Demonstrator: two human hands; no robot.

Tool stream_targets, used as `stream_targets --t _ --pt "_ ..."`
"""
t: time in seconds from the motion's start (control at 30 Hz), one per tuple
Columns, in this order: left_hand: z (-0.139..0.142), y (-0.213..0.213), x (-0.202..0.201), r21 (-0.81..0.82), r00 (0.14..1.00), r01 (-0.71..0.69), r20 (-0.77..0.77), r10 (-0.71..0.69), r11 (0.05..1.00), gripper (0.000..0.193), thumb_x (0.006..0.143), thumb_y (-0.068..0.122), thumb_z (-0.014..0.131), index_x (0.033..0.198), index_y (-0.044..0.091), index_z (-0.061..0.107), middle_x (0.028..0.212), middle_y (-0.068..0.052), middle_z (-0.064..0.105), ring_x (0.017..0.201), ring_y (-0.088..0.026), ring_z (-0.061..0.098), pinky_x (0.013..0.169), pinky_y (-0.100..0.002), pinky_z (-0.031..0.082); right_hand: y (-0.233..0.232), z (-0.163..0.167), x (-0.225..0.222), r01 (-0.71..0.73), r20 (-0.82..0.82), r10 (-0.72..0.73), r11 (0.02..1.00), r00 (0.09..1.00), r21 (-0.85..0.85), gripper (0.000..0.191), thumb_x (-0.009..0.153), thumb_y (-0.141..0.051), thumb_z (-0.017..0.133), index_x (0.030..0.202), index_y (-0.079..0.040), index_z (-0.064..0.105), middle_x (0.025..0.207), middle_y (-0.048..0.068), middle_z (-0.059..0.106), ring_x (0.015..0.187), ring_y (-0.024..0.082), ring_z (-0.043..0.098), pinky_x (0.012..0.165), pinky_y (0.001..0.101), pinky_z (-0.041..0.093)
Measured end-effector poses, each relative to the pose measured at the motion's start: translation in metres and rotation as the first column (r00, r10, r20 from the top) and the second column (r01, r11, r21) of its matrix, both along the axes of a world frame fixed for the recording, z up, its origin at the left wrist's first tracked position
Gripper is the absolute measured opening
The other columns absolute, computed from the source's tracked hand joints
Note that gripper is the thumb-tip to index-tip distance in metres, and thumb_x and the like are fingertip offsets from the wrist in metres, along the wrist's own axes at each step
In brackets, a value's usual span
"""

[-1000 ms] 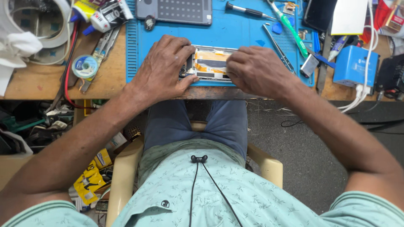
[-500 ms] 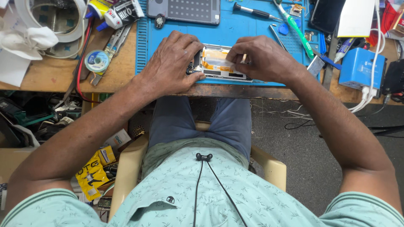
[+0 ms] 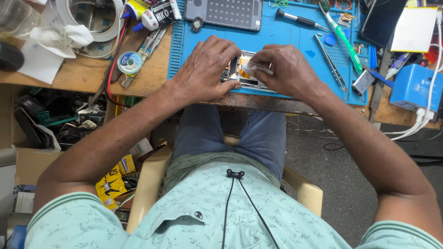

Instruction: The person tests a smartphone, opens its back cover, and works on the internal components on a blue repair mat. They peel adhesive and old material from the phone body, place a new battery into the phone, press it into position, and then handle the back cover, using a tool on its edge at the end.

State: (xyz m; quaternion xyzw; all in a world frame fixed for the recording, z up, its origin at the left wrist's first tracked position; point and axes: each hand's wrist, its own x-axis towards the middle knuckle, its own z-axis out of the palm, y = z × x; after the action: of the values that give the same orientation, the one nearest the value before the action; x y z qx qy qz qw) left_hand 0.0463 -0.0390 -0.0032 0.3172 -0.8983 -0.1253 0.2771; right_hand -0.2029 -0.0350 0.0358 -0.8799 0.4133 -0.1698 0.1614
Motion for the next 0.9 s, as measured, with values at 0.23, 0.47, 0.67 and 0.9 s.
stream_targets --t 0.23,0.47,0.67,0.9 --pt "-0.011 0.006 0.004 -0.065 0.997 0.002 -0.077 -0.006 0.998 0.059 0.085 0.034 0.086 0.125 0.004 0.056 0.133 -0.017 0.059 0.126 -0.037 0.053 0.104 -0.050 0.044 -0.003 -0.009 0.014 0.244 -0.069 -0.236 0.958 0.969 0.148 0.021 0.084 -0.018 0.079 0.096 -0.001 0.078 0.087 0.016 0.075 0.075 0.026 0.074 0.068 0.0388 0.059" --pt "-0.011 0.008 0.007 -0.018 0.994 0.020 -0.104 -0.021 1.000 0.059 0.088 0.032 0.085 0.131 0.004 0.056 0.146 -0.021 0.051 0.130 -0.039 0.052 0.109 -0.051 0.043 -0.014 -0.002 0.028 0.322 -0.229 -0.277 0.927 0.933 0.193 0.026 0.083 -0.025 0.079 0.095 -0.003 0.077 0.083 0.017 0.075 0.075 0.029 0.075 0.070 0.0428 0.058" --pt "-0.005 0.018 0.016 -0.004 0.997 0.048 -0.067 -0.049 0.999 0.055 0.088 0.029 0.083 0.133 0.008 0.059 0.150 -0.019 0.049 0.135 -0.039 0.050 0.109 -0.052 0.043 -0.014 -0.004 0.027 0.330 -0.239 -0.282 0.925 0.929 0.191 0.025 0.084 -0.025 0.079 0.097 -0.004 0.078 0.083 0.016 0.075 0.075 0.030 0.074 0.070 0.0444 0.057" --pt "0.000 0.016 0.023 -0.074 0.991 0.127 0.044 -0.124 0.989 0.052 0.090 0.026 0.082 0.135 0.011 0.061 0.145 -0.018 0.051 0.138 -0.038 0.049 0.108 -0.052 0.042 0.000 -0.008 0.018 0.255 -0.100 -0.246 0.963 0.964 0.087 0.019 0.084 -0.019 0.083 0.094 -0.003 0.079 0.088 0.016 0.075 0.075 0.029 0.074 0.068 0.0415 0.057"
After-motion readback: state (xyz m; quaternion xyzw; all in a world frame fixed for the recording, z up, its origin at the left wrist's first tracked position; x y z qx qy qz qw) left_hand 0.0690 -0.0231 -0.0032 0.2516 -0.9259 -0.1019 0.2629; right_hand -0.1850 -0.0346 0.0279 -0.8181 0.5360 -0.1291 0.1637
